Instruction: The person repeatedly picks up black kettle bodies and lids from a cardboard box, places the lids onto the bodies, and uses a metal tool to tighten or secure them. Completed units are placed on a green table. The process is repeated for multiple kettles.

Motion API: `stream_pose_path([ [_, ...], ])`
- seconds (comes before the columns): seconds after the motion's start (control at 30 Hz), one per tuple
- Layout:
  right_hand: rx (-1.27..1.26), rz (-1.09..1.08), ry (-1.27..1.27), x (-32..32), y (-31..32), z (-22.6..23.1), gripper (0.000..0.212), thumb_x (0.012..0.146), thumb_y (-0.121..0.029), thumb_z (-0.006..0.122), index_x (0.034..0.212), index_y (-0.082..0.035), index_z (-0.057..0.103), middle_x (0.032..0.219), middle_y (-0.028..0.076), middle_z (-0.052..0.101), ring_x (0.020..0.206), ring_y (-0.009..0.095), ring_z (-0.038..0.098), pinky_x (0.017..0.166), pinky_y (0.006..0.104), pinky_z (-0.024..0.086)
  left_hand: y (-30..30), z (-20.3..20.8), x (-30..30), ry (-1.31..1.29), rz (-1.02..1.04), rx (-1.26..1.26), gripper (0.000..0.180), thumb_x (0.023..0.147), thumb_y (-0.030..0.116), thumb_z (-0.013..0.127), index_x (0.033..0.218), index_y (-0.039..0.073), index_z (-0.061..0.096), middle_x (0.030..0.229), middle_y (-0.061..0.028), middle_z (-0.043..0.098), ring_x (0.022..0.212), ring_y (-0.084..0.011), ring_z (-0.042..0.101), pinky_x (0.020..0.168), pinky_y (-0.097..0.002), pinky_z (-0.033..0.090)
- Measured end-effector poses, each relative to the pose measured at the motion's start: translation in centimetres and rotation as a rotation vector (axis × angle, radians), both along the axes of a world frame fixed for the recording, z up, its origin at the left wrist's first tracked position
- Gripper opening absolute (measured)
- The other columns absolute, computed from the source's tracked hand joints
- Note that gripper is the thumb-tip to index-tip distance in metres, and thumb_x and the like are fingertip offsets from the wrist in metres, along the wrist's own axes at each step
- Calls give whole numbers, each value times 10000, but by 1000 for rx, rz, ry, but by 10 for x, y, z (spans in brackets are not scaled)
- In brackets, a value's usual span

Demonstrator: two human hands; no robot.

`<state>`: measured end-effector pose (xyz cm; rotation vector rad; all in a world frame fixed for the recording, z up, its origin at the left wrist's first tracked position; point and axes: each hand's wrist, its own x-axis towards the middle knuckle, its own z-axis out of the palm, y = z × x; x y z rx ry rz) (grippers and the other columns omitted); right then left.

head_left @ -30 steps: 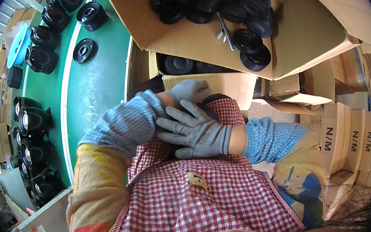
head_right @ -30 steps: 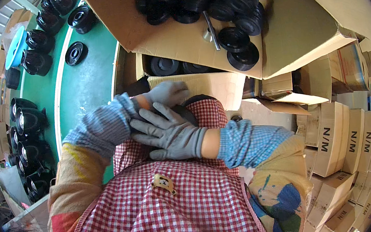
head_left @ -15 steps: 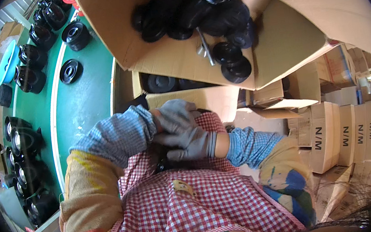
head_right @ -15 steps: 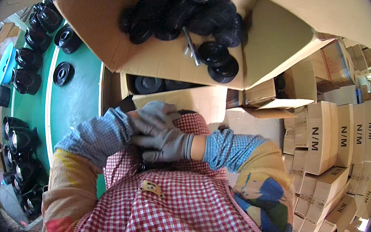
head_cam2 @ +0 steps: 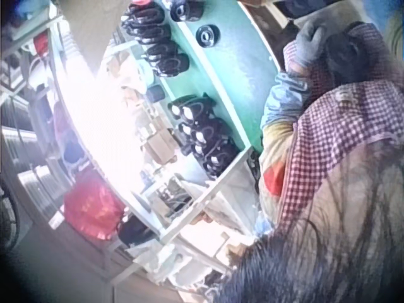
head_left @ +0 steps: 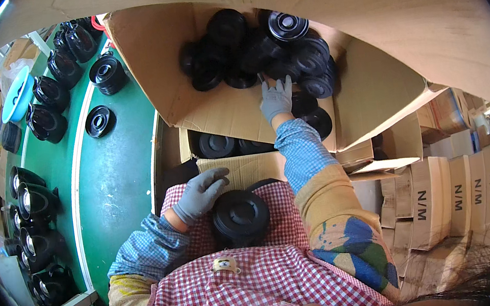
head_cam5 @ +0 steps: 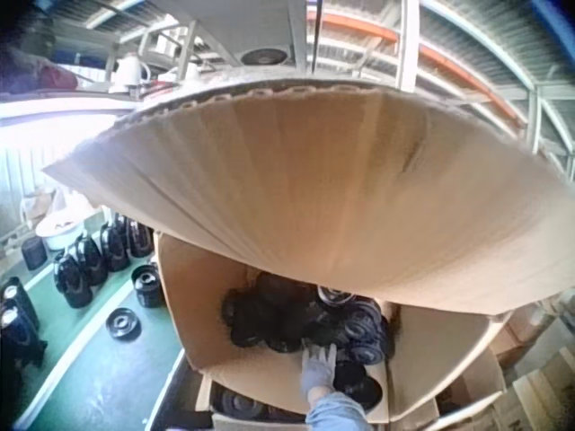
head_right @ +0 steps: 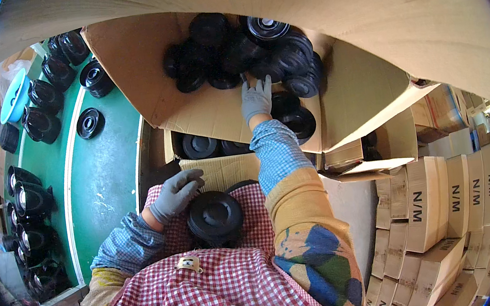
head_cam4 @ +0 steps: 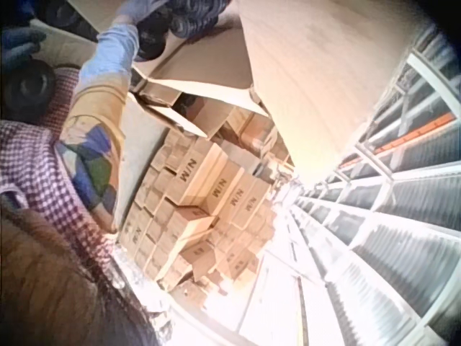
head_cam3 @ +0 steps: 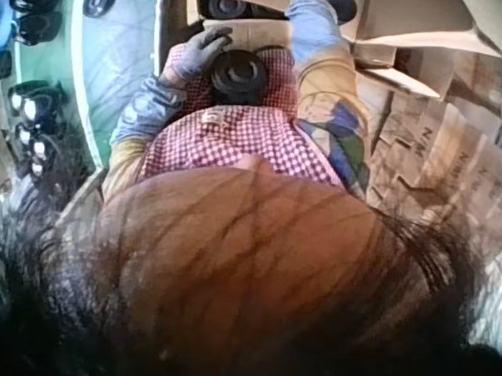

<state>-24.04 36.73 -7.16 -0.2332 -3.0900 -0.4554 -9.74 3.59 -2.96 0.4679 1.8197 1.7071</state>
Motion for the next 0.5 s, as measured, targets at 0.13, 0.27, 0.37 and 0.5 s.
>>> stream_pose_path([
  [0.13,-338,89,72,33,-18,42,542,905,-256,598,1442,-218,539,1143,173,705,957,363,710,847,473,552,-14,-6,-18,170,-7,93,334,1000,88,595,1314,-23,604,1182,-111,684,1071,-178,673,939,-311,538],
  [0.27,-939,432,88,135,-47,124,562,844,-131,701,1398,-131,607,1165,159,713,966,342,715,873,406,562,-23,57,-31,989,172,-41,506,883,79,657,1377,7,570,1361,-212,572,1291,-334,548,1064,-416,460],
  [0.37,-1016,714,83,192,-66,158,535,782,-62,704,1315,-84,667,1107,166,730,933,324,724,828,380,575,-25,109,-24,1200,7,-114,553,872,133,676,1398,18,554,1426,-242,511,1327,-414,486,1087,-438,429],
  [0.5,-1037,768,-88,231,-85,159,542,751,-58,680,1292,-105,680,1085,161,737,915,338,725,813,403,579,-26,107,-6,1001,-427,-179,386,904,130,652,1266,0,627,1169,-202,665,1062,-392,646,921,-448,522],
])
